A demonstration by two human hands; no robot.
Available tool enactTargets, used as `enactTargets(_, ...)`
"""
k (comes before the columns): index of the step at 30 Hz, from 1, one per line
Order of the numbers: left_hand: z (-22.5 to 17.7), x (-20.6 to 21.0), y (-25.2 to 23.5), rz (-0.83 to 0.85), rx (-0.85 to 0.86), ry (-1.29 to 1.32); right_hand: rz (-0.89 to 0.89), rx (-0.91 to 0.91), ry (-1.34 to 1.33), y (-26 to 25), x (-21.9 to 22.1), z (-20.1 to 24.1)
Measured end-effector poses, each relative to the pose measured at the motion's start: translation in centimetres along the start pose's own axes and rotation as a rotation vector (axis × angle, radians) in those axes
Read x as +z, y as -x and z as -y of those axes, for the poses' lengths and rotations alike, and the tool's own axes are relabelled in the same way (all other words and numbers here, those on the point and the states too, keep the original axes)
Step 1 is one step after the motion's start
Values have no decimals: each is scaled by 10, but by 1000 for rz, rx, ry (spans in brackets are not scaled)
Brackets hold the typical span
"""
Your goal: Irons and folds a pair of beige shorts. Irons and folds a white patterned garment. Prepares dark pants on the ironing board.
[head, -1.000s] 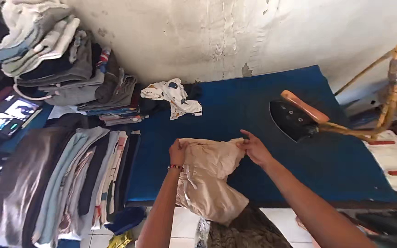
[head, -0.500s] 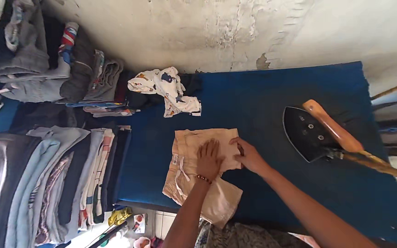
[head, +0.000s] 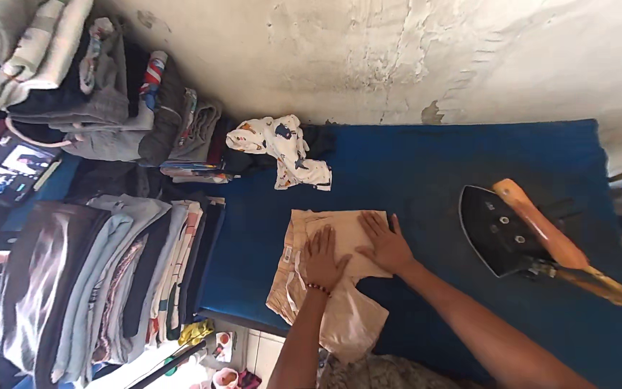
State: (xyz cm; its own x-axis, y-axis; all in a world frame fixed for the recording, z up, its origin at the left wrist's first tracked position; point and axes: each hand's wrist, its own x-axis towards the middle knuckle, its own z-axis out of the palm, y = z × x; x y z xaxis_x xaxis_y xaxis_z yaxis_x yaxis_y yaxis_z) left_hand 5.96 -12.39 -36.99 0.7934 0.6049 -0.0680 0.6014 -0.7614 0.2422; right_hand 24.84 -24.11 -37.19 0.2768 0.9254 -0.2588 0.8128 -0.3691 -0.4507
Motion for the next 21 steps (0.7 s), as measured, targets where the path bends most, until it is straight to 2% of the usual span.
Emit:
enactTargets(1,-1,-5,-3,13,11,2,0,-1,6,5,-15,-5)
enactTargets(2,-1,-12,-8,35,25,-6,-78,15,18,15,-33,-11)
enactTargets(4,-1,-31,-19,190,14,-10,-324,154,153,47,-80,-33)
enactTargets(5,0,-36,-23,256,6,2,-384,288,213,66,-107,-51)
enactTargets(7,1,-39,-29,329,7,30,-430,573,164,102,-149,-93)
enactTargets(9,2,-50,-31,372,-7,83,-415,864,43,117,-160,-128)
enactTargets(11,9,-60,-14,180,-91,211,-391,1052,-155,111,-162,-136)
enactTargets(12,16,-66,0,91,-185,277,-349,1102,-263,106,-164,-136)
enactTargets(14,35,-81,32,45,-399,347,-214,1135,-424,99,-174,-127)
enactTargets(16,61,-88,59,138,-525,374,-93,1102,-502,87,-188,-94)
enactTargets(18,81,-84,87,199,-540,407,-6,1024,-539,77,-191,-51)
enactTargets(21,98,-82,101,236,-487,433,130,867,-570,46,-178,36)
